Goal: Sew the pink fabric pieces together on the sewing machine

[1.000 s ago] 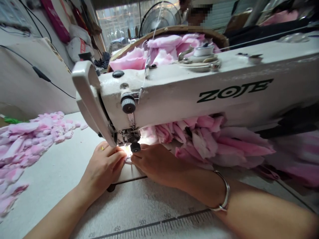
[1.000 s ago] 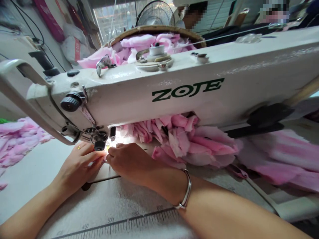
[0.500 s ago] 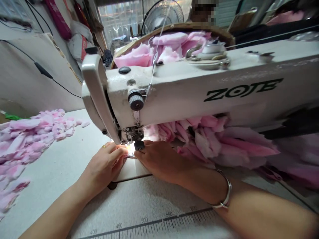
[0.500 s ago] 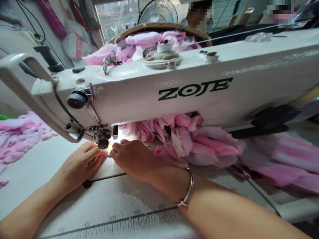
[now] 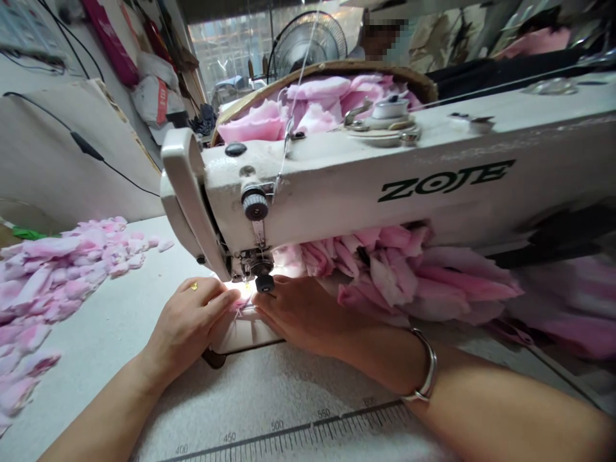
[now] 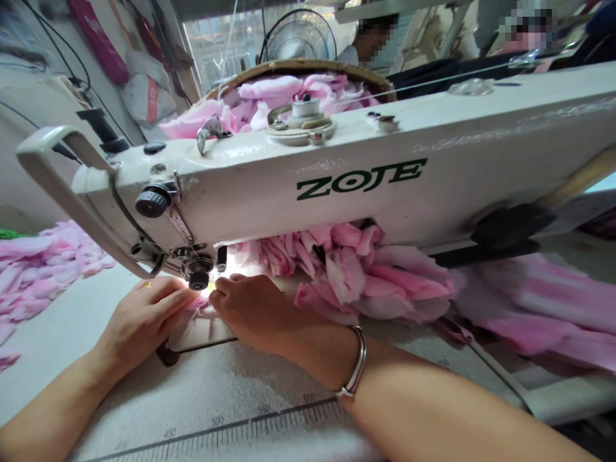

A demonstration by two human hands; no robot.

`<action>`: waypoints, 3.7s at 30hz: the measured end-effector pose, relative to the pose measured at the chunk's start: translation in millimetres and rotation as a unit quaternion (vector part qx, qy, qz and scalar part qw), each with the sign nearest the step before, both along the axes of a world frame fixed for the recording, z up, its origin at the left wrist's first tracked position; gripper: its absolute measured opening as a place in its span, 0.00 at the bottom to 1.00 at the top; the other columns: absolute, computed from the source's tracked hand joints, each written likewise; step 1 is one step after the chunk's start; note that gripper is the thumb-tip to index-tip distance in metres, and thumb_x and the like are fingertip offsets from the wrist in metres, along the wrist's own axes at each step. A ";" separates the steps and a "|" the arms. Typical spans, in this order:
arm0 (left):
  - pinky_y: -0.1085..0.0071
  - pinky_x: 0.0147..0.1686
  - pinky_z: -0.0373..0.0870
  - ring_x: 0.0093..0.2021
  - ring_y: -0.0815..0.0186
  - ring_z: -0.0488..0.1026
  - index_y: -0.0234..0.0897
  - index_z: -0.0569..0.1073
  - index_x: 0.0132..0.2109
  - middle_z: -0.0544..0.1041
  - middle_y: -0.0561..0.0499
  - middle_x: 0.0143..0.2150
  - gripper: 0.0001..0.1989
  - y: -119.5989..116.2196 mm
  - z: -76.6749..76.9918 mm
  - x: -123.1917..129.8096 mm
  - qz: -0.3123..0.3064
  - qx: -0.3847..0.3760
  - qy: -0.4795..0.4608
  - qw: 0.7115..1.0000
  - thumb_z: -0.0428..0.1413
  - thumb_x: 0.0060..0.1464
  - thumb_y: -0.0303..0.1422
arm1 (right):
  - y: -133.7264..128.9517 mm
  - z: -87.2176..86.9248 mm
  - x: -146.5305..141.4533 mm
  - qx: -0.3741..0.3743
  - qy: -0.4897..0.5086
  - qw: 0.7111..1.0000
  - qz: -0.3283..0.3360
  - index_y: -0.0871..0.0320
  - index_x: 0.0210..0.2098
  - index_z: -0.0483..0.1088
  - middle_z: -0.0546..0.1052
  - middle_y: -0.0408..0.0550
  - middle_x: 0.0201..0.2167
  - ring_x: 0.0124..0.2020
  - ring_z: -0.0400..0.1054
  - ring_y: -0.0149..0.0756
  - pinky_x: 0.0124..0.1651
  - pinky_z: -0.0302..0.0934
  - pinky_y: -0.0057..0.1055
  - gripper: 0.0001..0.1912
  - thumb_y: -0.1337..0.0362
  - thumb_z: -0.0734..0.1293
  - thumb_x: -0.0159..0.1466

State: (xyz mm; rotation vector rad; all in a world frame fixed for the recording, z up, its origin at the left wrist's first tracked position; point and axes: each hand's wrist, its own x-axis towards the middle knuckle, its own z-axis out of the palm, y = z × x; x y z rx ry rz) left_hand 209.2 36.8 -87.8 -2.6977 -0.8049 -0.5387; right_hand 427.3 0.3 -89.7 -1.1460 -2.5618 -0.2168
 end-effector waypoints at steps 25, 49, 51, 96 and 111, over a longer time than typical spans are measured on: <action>0.60 0.47 0.63 0.37 0.65 0.67 0.41 0.72 0.43 0.73 0.52 0.36 0.07 1.5 2.8 2.2 -0.040 -0.055 -0.002 0.998 0.50 0.61 0.30 | -0.6 -4.3 0.8 0.004 -0.021 0.999 0.044 0.59 0.32 0.68 0.70 0.44 0.28 0.28 0.59 0.33 0.23 0.42 0.33 0.06 0.71 0.61 0.65; 0.68 0.32 0.63 0.33 0.65 0.63 0.36 0.69 0.40 0.66 0.51 0.31 0.08 -2.9 -11.5 12.4 0.009 -0.088 -0.027 0.996 0.46 0.63 0.29 | 0.9 -0.9 6.5 0.004 -0.042 0.999 0.010 0.59 0.32 0.68 0.70 0.45 0.25 0.30 0.62 0.36 0.22 0.39 0.33 0.06 0.75 0.64 0.61; 0.69 0.31 0.63 0.31 0.66 0.63 0.35 0.67 0.38 0.66 0.52 0.31 0.06 -1.8 -12.5 10.8 0.015 -0.085 -0.044 0.995 0.47 0.63 0.29 | 0.7 -0.2 6.4 0.006 -0.045 0.999 0.013 0.59 0.31 0.68 0.71 0.45 0.26 0.30 0.62 0.36 0.22 0.40 0.33 0.06 0.75 0.64 0.60; 0.55 0.50 0.66 0.48 0.55 0.65 0.33 0.65 0.55 0.69 0.43 0.50 0.18 -33.8 -12.0 18.2 0.051 -0.093 0.078 0.991 0.50 0.57 0.23 | -4.4 8.3 7.5 0.026 -0.093 0.994 -0.059 0.57 0.28 0.69 0.68 0.45 0.23 0.22 0.59 0.35 0.18 0.41 0.32 0.12 0.80 0.62 0.54; 0.59 0.41 0.66 0.40 0.59 0.65 0.34 0.64 0.45 0.71 0.46 0.40 0.07 -21.1 -9.7 23.0 0.051 -0.123 0.008 0.991 0.44 0.62 0.24 | 9.3 -6.7 1.5 0.067 -0.052 0.993 -0.087 0.58 0.27 0.66 0.71 0.46 0.24 0.26 0.66 0.37 0.22 0.49 0.33 0.11 0.80 0.60 0.56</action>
